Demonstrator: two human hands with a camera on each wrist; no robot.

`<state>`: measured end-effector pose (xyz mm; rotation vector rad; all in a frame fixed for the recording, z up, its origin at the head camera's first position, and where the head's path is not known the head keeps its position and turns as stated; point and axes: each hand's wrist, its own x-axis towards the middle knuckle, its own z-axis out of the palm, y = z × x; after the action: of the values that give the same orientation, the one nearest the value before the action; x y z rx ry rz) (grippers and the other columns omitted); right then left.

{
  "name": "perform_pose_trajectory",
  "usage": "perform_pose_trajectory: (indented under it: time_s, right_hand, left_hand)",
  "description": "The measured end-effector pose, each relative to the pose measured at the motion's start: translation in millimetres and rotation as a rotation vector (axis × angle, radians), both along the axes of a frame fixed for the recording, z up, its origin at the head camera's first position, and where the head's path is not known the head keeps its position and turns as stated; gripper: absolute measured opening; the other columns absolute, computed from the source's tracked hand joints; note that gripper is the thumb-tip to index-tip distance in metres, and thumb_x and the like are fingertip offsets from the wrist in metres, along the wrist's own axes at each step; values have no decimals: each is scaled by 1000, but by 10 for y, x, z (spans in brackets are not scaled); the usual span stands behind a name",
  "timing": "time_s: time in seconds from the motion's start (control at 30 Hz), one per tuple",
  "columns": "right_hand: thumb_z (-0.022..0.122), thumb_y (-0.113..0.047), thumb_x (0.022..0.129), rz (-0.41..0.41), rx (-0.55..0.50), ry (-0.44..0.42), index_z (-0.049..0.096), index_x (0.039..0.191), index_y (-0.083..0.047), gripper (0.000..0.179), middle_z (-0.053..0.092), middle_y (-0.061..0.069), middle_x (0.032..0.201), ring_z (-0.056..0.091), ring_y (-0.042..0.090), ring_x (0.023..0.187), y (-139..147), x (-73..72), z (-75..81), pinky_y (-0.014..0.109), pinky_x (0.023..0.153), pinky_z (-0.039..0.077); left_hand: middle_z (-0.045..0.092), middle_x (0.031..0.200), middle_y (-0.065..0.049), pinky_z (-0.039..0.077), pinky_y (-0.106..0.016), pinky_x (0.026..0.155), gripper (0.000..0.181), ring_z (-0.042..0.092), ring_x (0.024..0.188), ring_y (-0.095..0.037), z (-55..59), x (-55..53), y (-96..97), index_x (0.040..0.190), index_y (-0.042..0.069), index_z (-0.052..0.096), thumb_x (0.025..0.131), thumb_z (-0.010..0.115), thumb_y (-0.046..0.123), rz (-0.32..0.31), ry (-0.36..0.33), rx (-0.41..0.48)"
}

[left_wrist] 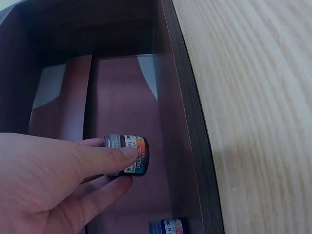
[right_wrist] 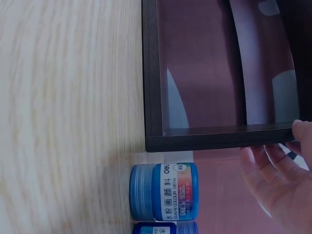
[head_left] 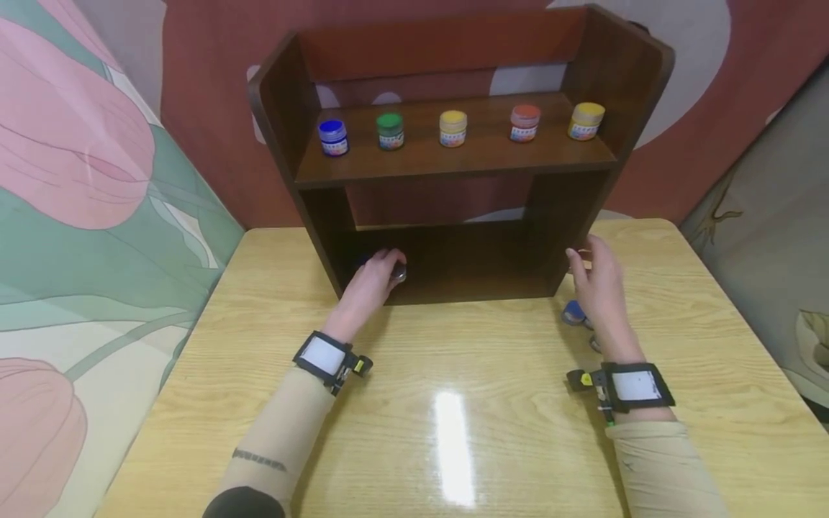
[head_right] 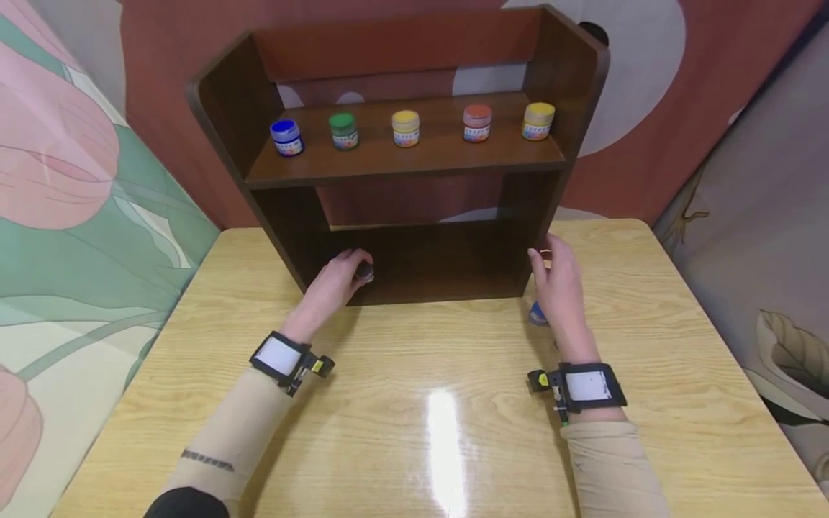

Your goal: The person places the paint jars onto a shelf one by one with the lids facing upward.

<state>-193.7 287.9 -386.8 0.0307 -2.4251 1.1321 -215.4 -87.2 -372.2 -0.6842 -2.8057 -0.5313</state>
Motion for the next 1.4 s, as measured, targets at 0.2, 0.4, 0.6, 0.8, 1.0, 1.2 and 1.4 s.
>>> perform_pose_trajectory:
  time_s: [0.2, 0.4, 0.6, 0.8, 1.0, 1.2, 1.4]
  right_hand:
    - [49, -22, 105, 0, -1, 1, 51, 133, 5, 40, 59, 27, 128, 63, 42, 114, 3, -3, -11, 31, 81, 61]
    - [50, -22, 105, -5, 2, 10, 51, 133, 5, 39, 60, 26, 128, 64, 41, 113, 16, -8, -10, 30, 81, 60]
    - [49, -22, 105, -5, 4, 10, 51, 134, 5, 40, 59, 27, 128, 64, 42, 113, 17, -8, -9, 25, 79, 60]
    - [48, -23, 105, -1, 6, 4, 50, 134, 5, 41, 59, 27, 129, 63, 43, 115, 6, -5, -8, 48, 84, 57]
    - [47, -24, 105, -1, 8, 0, 50, 135, 4, 41, 59, 26, 129, 63, 42, 115, 6, -6, -8, 44, 83, 58]
    - [48, -24, 105, -1, 3, -3, 50, 135, 4, 41, 59, 26, 130, 63, 42, 115, 3, -4, -11, 47, 84, 57]
    - [48, -24, 105, -2, 0, -6, 50, 136, 3, 41, 59, 25, 130, 63, 41, 115, 7, -4, -9, 29, 81, 60]
  left_hand:
    - [66, 112, -17, 61, -40, 82, 32, 69, 99, -31, -21, -26, -12, 119, 6, 59, 90, 71, 2, 7, -6, -8]
    - [69, 114, -17, 60, -40, 85, 31, 69, 103, -30, -15, -76, -42, 119, 6, 61, 89, 71, 1, 22, -11, -5]
    - [69, 116, -17, 60, -42, 87, 32, 69, 105, -31, -27, -119, -68, 121, 4, 60, 90, 70, 2, 37, -28, 3]
    - [69, 117, -18, 60, -43, 87, 32, 69, 106, -33, -65, -179, -60, 122, 4, 60, 91, 70, 3, 49, -44, 13]
    - [69, 116, -18, 58, -44, 89, 32, 68, 108, -33, -97, -236, -36, 122, 4, 60, 91, 69, 3, 61, -50, 28]
    - [69, 118, -18, 58, -45, 90, 33, 67, 110, -33, -136, -280, -5, 122, 4, 60, 90, 69, 1, 74, -72, 20]
    - [69, 118, -18, 58, -45, 90, 33, 67, 109, -33, -164, -321, 15, 121, 5, 61, 90, 68, -1, 79, -72, 28]
